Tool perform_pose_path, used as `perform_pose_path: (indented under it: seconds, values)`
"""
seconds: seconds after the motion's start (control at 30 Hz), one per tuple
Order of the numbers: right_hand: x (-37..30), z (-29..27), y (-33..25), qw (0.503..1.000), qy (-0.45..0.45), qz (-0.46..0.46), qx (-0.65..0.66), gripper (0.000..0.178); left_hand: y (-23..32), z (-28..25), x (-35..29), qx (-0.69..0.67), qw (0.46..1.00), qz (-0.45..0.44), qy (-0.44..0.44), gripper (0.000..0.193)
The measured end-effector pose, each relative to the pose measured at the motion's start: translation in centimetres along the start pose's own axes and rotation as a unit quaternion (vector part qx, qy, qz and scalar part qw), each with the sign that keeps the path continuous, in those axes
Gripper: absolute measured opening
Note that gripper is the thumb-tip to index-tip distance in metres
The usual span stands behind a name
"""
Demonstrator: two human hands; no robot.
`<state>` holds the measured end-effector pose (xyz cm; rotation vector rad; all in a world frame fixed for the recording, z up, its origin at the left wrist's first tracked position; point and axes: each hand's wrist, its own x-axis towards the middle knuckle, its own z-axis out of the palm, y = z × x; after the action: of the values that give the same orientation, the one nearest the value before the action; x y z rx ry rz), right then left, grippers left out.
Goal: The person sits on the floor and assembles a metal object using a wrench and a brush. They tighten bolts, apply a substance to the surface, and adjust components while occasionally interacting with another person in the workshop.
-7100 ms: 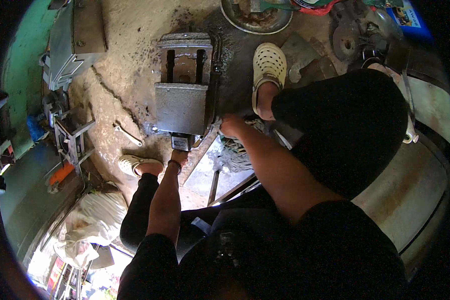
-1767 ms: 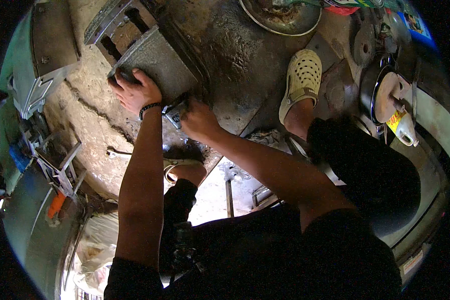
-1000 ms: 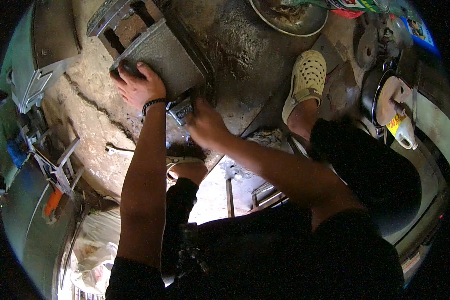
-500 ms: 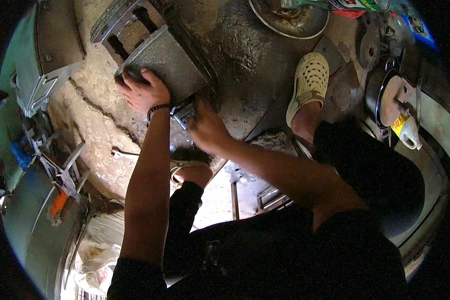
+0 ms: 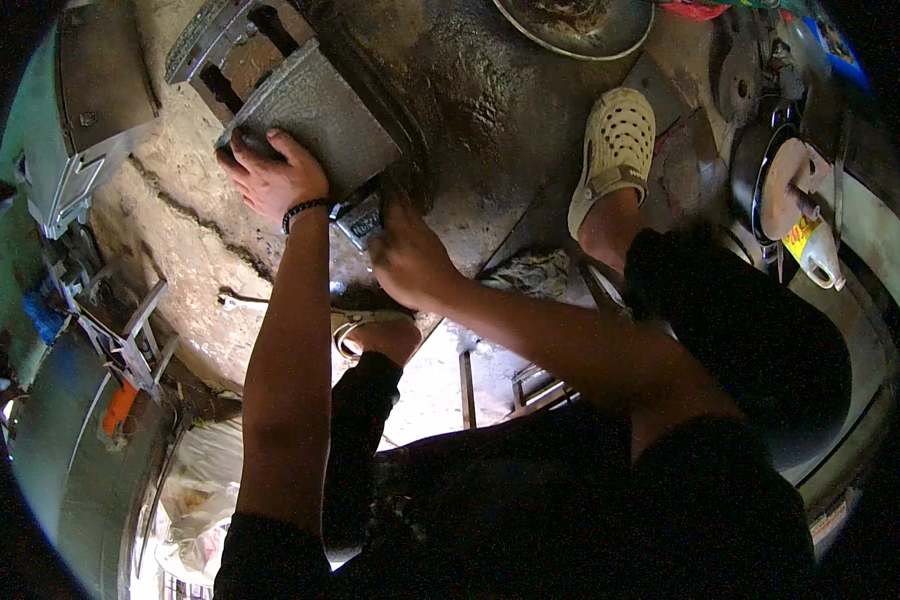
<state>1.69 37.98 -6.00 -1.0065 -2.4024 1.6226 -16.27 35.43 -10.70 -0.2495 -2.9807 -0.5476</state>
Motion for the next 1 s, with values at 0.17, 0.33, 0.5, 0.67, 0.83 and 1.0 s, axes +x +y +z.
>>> perform_pose_path:
  seconds: [0.17,0.33,0.5,0.67,0.83,1.0]
  values:
    - [0.4,-0.6,-0.6,0.999,-0.035,-0.004,0.018,0.061,-0.2,-0.1,-0.1,0.01,1.0,-0.013,-0.008,0.064]
    - [1.3,-1.2,-2.0,0.984,-0.123,0.131,0.006,0.069,-0.1,-0.4,-0.4,0.016,1.0,-0.021,-0.009,0.062]
    - [3.1,-1.3,0.0,0.98,-0.149,0.127,0.025,0.061,0.5,0.0,0.2,0.005,1.0,0.001,0.003,0.061]
    - [3.2,-1.5,-1.6,0.958,-0.175,0.21,0.091,0.057,-0.4,-0.1,-0.1,0.019,1.0,-0.012,0.002,0.06]
    - [-0.5,-0.7,0.0,0.996,-0.072,0.043,0.02,0.062,0.2,-0.7,0.0,-0.006,1.0,-0.019,-0.004,0.06]
    - [0.6,-1.5,-0.9,0.993,-0.111,0.039,0.004,0.074,0.3,-1.0,0.4,0.003,1.0,-0.021,-0.008,0.06]
